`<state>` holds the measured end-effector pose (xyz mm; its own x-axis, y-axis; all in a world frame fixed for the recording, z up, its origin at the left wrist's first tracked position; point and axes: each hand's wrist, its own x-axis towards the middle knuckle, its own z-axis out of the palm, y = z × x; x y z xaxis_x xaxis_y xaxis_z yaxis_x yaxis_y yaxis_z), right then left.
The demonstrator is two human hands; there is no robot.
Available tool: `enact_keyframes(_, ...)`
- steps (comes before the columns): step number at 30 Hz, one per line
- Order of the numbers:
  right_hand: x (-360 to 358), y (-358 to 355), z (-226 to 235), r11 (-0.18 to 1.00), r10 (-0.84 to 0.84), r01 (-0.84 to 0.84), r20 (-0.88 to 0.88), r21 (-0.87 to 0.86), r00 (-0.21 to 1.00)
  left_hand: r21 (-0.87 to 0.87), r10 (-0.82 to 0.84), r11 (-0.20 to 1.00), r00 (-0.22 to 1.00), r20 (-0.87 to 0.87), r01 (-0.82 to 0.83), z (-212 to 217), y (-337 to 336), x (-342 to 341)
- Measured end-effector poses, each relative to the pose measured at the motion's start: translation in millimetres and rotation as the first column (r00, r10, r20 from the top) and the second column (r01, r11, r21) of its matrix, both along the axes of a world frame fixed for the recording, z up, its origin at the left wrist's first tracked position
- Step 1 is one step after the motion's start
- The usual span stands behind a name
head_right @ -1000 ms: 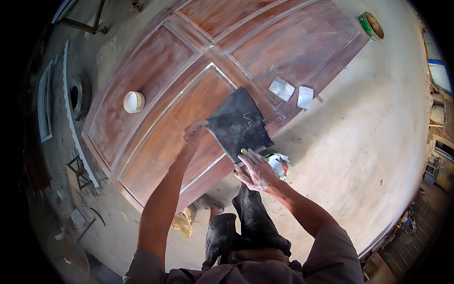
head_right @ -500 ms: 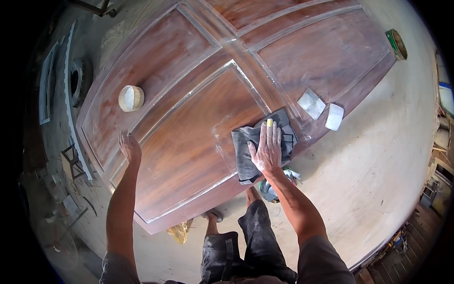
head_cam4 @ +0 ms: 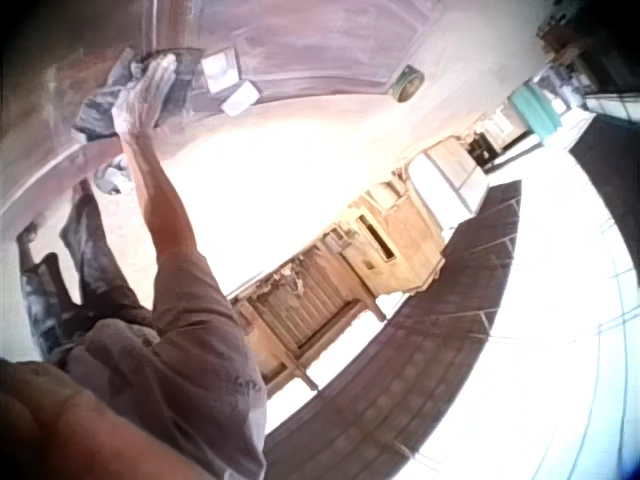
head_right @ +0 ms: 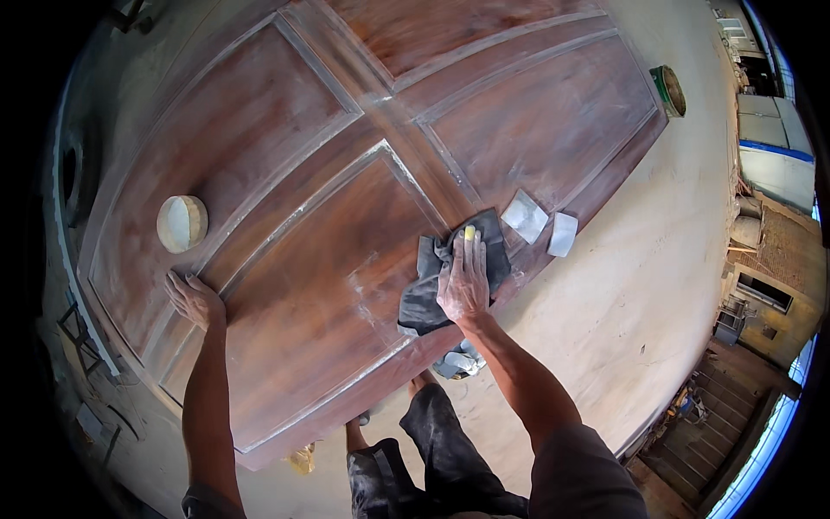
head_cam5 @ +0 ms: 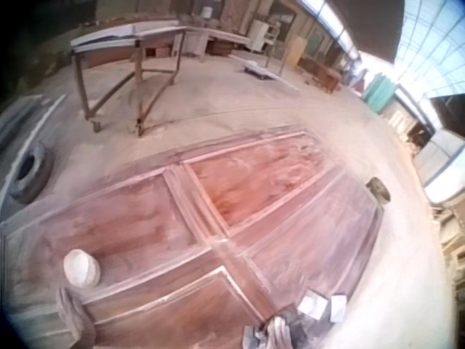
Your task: The person wipes a large wooden door with a yellow cloth and then a grey cloth, removing dust and residue. They also use a small white pad to scrub the surface and edges of the door.
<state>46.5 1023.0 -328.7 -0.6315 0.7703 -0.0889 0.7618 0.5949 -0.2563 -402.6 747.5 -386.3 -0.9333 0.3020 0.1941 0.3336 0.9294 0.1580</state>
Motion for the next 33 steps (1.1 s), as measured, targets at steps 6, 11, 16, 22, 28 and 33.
enact_keyframes(6,-93,48,-3,0.997,-0.040,0.045,-0.084,0.057,0.996,-0.018,0.011,1.000,0.999,0.049,-0.011,3,18,5)
enact_keyframes(11,-196,119,-12,0.979,0.171,-0.157,-0.102,0.130,0.980,-0.022,0.005,1.000,0.999,0.040,-0.004,4,12,2)
enact_keyframes(16,-211,121,-15,0.979,0.121,-0.109,-0.065,0.171,0.990,-0.045,-0.005,0.999,0.999,0.032,0.006,-1,7,1)
enact_keyframes(22,-152,106,-13,0.989,0.123,-0.110,-0.138,0.096,0.983,-0.046,-0.006,0.999,1.000,0.018,0.007,-1,3,-4)
enact_keyframes(28,52,-22,16,0.985,-0.149,0.155,0.080,-0.075,0.986,-0.024,-0.017,1.000,1.000,-0.001,0.017,-3,13,1)
enact_keyframes(33,-123,70,-8,0.999,0.006,-0.002,-0.088,0.041,0.996,-0.044,-0.018,0.999,1.000,0.016,0.019,1,8,6)
